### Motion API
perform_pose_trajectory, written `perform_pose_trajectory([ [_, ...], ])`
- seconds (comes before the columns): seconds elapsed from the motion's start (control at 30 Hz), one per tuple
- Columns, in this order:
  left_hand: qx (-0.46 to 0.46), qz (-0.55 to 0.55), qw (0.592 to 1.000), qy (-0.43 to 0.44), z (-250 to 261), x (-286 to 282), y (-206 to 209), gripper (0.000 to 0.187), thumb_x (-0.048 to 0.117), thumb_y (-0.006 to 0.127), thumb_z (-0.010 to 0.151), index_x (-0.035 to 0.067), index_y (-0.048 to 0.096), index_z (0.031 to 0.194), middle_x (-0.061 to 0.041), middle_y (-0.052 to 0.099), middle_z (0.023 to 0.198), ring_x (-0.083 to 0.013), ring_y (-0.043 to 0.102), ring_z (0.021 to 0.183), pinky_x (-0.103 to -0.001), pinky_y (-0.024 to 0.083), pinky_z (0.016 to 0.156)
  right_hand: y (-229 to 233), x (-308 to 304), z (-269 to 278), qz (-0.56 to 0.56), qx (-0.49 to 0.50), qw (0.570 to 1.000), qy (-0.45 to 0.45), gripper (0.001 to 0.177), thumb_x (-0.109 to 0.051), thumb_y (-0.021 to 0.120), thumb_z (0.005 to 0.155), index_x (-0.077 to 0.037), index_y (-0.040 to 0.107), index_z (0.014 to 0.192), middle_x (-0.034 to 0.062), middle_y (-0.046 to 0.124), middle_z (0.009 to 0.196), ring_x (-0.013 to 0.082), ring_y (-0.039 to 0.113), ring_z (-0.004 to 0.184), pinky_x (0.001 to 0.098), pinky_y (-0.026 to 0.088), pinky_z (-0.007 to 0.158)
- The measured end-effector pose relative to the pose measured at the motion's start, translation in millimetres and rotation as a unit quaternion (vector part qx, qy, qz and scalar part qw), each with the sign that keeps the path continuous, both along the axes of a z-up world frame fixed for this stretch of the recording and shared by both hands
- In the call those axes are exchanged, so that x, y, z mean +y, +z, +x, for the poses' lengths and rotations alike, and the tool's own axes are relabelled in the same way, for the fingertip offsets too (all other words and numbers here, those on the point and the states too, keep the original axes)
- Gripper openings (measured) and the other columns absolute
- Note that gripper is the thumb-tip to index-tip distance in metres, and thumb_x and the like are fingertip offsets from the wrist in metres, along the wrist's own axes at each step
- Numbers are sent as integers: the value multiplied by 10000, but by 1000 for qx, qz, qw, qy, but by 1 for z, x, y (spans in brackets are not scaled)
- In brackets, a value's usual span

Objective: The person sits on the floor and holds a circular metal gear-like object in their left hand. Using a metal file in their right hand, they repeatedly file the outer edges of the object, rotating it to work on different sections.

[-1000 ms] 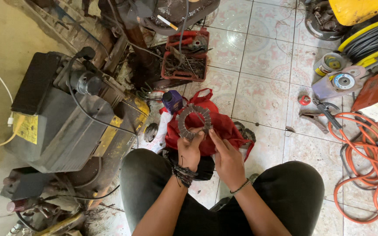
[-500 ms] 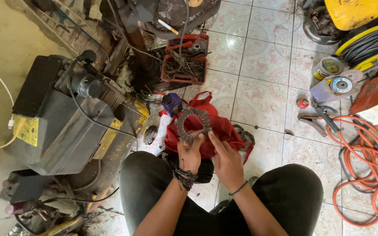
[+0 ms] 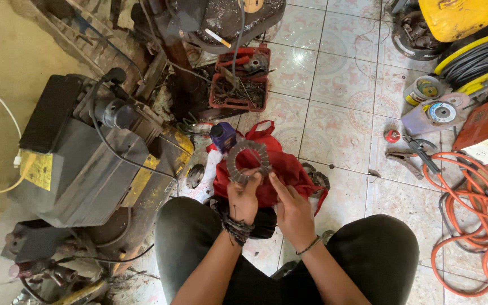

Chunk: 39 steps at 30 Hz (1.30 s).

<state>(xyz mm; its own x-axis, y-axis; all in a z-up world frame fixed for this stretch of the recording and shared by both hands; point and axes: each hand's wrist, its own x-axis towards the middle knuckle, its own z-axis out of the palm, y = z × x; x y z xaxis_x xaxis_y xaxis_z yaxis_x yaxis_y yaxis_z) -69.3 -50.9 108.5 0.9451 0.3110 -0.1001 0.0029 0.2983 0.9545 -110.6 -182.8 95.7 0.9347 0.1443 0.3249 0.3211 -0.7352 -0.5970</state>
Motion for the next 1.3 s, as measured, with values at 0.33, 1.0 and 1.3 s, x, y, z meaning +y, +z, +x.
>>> perform_pose_trajectory([
  [0.33, -6, 27, 1000, -12, -6, 0, 5, 129, 45, 719, 880, -44, 780, 950, -109, 657, 765, -176, 570, 790, -371, 521, 832, 7, 4, 1, 4, -21, 1000, 8, 662, -5, 434, 916, -266, 497, 1521, 64, 618, 765, 280, 620, 570, 348, 540, 524],
  [1.0, 17, 21, 997, 77, 4, 9, 10, 137, 149, 757, 871, 16, 791, 858, -55, 629, 668, -139, 542, 669, -339, 516, 760, -1, -3, -3, -8, 6, 1000, 19, 669, -5, 437, 931, -283, 467, 1538, 87, 659, 811, 326, 657, 642, 386, 578, 571],
  [1.3, -135, -69, 983, 100, 53, 45, -135, 154, 35, 731, 920, -116, 744, 944, -143, 586, 643, -175, 460, 682, -350, 453, 685, -10, -27, -4, 26, 14, 999, -16, 631, -32, 436, 925, -275, 537, 1499, 58, 692, 828, 297, 686, 674, 377, 579, 611],
])
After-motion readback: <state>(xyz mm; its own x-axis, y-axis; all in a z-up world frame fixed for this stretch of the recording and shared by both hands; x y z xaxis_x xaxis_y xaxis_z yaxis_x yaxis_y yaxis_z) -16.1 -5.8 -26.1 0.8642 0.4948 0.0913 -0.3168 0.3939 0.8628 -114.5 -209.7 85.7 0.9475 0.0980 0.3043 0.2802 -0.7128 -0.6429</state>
